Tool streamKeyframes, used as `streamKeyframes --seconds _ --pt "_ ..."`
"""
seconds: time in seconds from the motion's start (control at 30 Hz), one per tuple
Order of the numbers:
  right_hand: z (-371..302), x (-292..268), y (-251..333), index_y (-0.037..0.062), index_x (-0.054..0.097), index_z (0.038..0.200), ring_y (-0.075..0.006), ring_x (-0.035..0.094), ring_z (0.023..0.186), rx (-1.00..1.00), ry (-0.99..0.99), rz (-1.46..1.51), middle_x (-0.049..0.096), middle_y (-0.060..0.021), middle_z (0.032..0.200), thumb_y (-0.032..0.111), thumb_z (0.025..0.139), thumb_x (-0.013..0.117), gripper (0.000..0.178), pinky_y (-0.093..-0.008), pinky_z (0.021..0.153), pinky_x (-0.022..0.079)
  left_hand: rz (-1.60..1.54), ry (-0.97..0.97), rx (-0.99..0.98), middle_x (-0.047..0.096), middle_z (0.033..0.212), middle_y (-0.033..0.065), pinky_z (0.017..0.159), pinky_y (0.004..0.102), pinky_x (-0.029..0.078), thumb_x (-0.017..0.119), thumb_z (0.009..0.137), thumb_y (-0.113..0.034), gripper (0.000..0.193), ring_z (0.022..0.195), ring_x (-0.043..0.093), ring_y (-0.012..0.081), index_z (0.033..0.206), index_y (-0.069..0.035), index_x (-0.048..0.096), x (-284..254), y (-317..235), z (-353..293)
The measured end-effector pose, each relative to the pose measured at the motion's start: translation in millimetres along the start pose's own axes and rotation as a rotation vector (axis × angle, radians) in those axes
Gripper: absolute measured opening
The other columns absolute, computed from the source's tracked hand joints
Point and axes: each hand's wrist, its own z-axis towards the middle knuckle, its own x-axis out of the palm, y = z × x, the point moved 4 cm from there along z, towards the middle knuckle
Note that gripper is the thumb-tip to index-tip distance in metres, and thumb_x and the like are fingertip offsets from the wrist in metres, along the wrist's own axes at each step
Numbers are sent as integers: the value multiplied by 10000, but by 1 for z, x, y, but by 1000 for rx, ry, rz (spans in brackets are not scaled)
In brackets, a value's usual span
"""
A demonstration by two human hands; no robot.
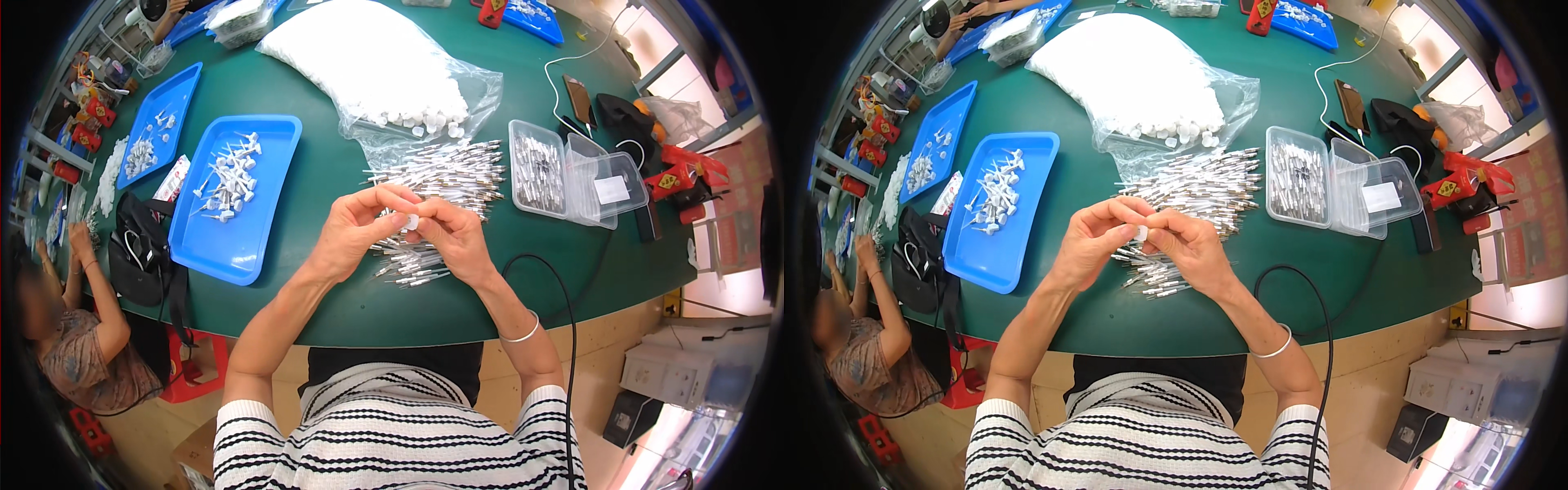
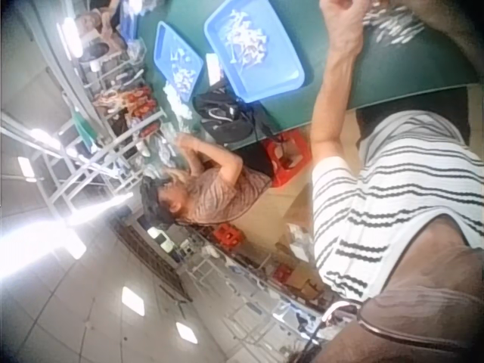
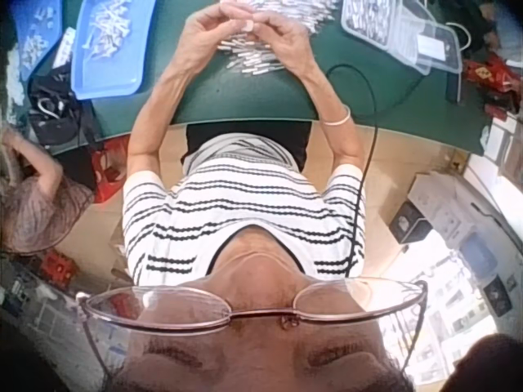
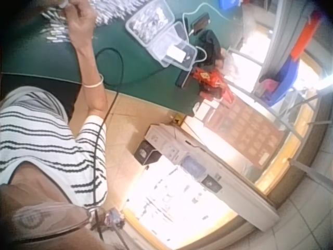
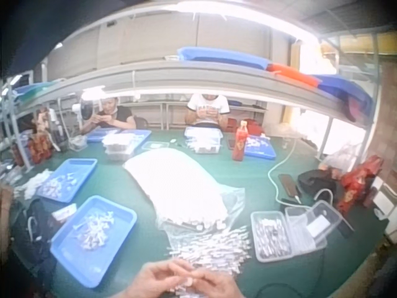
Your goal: The person repeatedly picks up small white plastic caps and metal rods from a green table and inserts the rods into the caps. The assembled units are placed into a blue tray. The person works continuously with their hands visible in the foreground.
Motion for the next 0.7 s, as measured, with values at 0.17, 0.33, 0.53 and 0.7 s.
streamKeyframes --seconds 0.17,0.33,0.53,0.7 --pt "2 -1 2 -26 652 1006 -106 616 795 -74 -128 -71 656 -51 882 67 911 615 137 -238 723 494 5 -186 7 607 1075 83 864 284 459 614 875 -20 137 968 578 142 1011 -20 632 1 0 -1" --pt "2 -5 7 -14 662 968 -105 602 786 -172 -252 -189 667 -58 883 32 870 647 109 -240 715 473 514 -332 354 635 945 59 784 276 479 670 823 -13 147 855 590 146 964 -6 628 6 -8 -8" --pt "1 -5 14 -3 667 960 -109 601 773 -219 -257 -317 668 -60 875 14 846 665 115 -241 697 473 846 -378 557 631 875 77 713 300 465 716 759 -1 161 799 578 196 892 -27 628 14 -21 -10" --pt "1 -3 17 6 669 957 -114 604 762 -258 -273 -360 671 -64 871 11 836 674 121 -245 688 476 904 -347 552 629 833 75 690 305 458 710 758 4 127 787 578 199 848 -29 627 15 -22 -10"
